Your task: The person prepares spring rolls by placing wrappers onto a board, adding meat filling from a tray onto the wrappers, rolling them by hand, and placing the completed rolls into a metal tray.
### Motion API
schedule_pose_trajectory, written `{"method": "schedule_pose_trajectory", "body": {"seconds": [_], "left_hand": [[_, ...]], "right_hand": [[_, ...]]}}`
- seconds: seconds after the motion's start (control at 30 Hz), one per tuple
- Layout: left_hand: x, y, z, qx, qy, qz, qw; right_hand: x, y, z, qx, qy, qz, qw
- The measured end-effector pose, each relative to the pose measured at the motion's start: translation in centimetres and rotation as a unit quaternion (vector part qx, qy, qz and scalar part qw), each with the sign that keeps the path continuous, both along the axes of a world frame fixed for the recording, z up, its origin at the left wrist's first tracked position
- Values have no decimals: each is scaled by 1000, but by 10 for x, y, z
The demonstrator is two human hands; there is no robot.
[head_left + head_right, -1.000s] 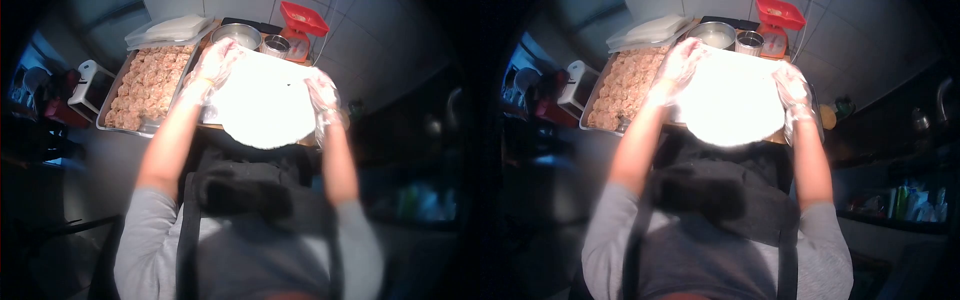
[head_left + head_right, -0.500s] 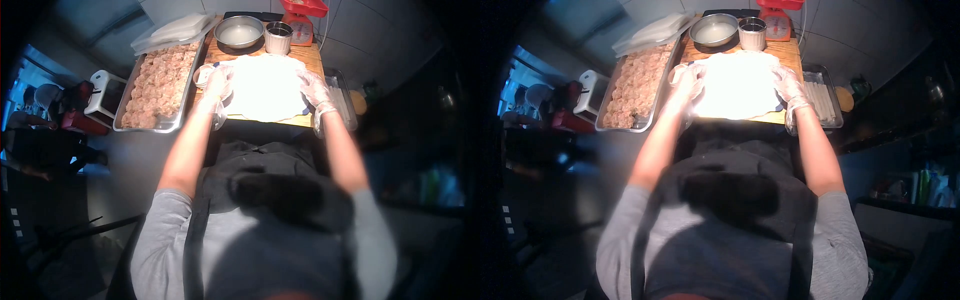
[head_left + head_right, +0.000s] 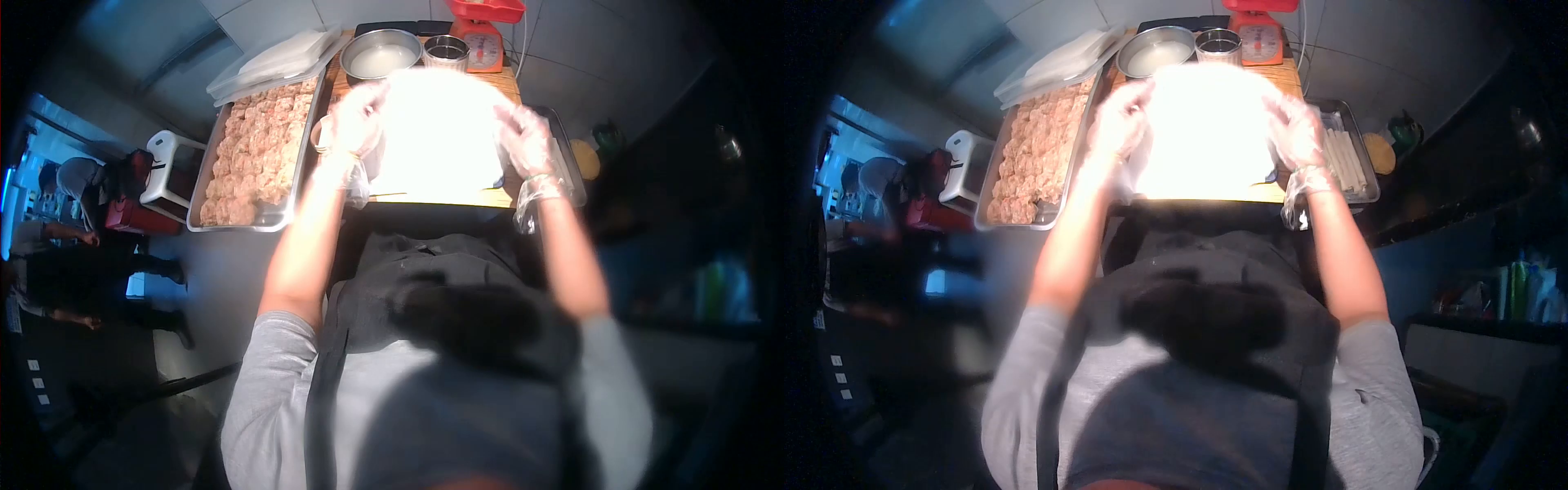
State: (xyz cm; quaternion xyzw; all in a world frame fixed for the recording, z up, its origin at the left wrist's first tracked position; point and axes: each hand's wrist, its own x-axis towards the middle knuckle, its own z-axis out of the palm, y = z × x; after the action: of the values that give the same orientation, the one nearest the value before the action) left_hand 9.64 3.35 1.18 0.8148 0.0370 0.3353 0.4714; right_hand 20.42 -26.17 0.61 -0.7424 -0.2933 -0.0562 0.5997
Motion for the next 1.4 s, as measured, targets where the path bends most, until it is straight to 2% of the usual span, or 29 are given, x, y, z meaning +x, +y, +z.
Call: {"method": "schedule_pose_trajectory", "body": {"seconds": [0.03, 0.1, 0.17, 0.2, 0.3, 0.33, 0.4, 0.43, 0.5, 0.53, 0.63, 0.67, 0.73, 0.77, 0.8, 0.87, 0.9, 0.93, 1.03, 1.1, 1.13, 1.17, 1.2, 1.23, 1.27, 1.3, 1.33, 1.37, 1.4], "left_hand": [[-8, -6, 28, 5, -63, -9, 998], [-24, -22, 82, -88, -211, -108, 968], [-44, -37, 128, 42, -276, -71, 958], [-62, -47, 147, 228, -268, -2, 936], [-92, -68, 126, 390, -131, 26, 911], [-102, -79, 106, 363, -52, -33, 930], [-107, -101, 48, 336, -10, -132, 932], [-107, -109, 21, 340, -46, -171, 924], [-115, -114, -4, 293, -15, -199, 935], [-111, -100, -13, 284, -11, -154, 946], [-98, -61, -22, 254, -11, -15, 967], [-79, -45, -24, 308, -13, 37, 951], [-49, -35, 0, 340, 2, 115, 933], [-24, -24, -2, 157, 72, 92, 981], [0, -12, -4, -33, 138, 68, 988], [16, -4, -3, -34, 223, 72, 972], [20, -4, 3, 154, 239, 102, 953], [19, -8, 14, 334, 247, 129, 900], [-11, -40, 45, 401, 356, 106, 838], [7, -27, -3, 26, 357, 73, 931], [7, -24, -16, 12, 334, 68, 940], [7, -21, -28, -3, 310, 62, 949], [-1, -22, -31, 163, 278, 73, 944], [-4, -23, -32, 173, 292, 74, 938], [-7, -25, -33, 183, 305, 74, 931], [-11, -25, -13, 39, 363, 64, 929], [-15, -25, -3, -104, 412, 51, 904], [-14, -24, -10, -119, 344, 52, 930], [-11, -22, -16, -135, 294, 46, 945]], "right_hand": [[-7, 4, 27, 85, 42, 22, 995], [1, 7, 61, 122, -32, 36, 991], [9, 14, 78, 232, -15, 81, 969], [19, 19, 78, 276, -24, 109, 955], [39, 19, 53, 220, 79, 56, 971], [65, 12, 17, 210, 127, 41, 969], [38, -3, -3, 187, 212, 72, 957], [37, -11, -30, 175, 237, 66, 953], [37, -25, -81, 99, 167, 2, 981], [17, -27, -65, 179, 192, 33, 964], [22, -31, -60, 110, 202, 29, 973], [33, -26, -63, 78, 219, 8, 973], [30, -10, -27, -124, 92, -39, 987], [27, 0, -14, -224, 28, -60, 972], [32, 9, -15, -271, 8, -64, 960], [46, 24, -17, -362, -36, -73, 928], [48, 25, -20, -355, -66, -86, 928], [47, 25, -25, -349, -98, -97, 927], [51, 13, -16, -306, -93, -119, 940], [70, -5, -24, -275, -40, -177, 944], [77, -12, -27, -187, 86, -143, 968], [80, -14, -28, -161, 110, -108, 975], [81, -13, -28, -133, 135, -74, 979], [81, -13, -28, -105, 162, -40, 980], [83, -11, -27, -189, 115, -44, 974], [58, 0, 3, -263, 176, -41, 948], [62, 3, -3, -319, 80, -19, 944], [66, 8, -10, -369, -18, 3, 929], [68, 17, -11, -422, 0, -31, 906]]}}
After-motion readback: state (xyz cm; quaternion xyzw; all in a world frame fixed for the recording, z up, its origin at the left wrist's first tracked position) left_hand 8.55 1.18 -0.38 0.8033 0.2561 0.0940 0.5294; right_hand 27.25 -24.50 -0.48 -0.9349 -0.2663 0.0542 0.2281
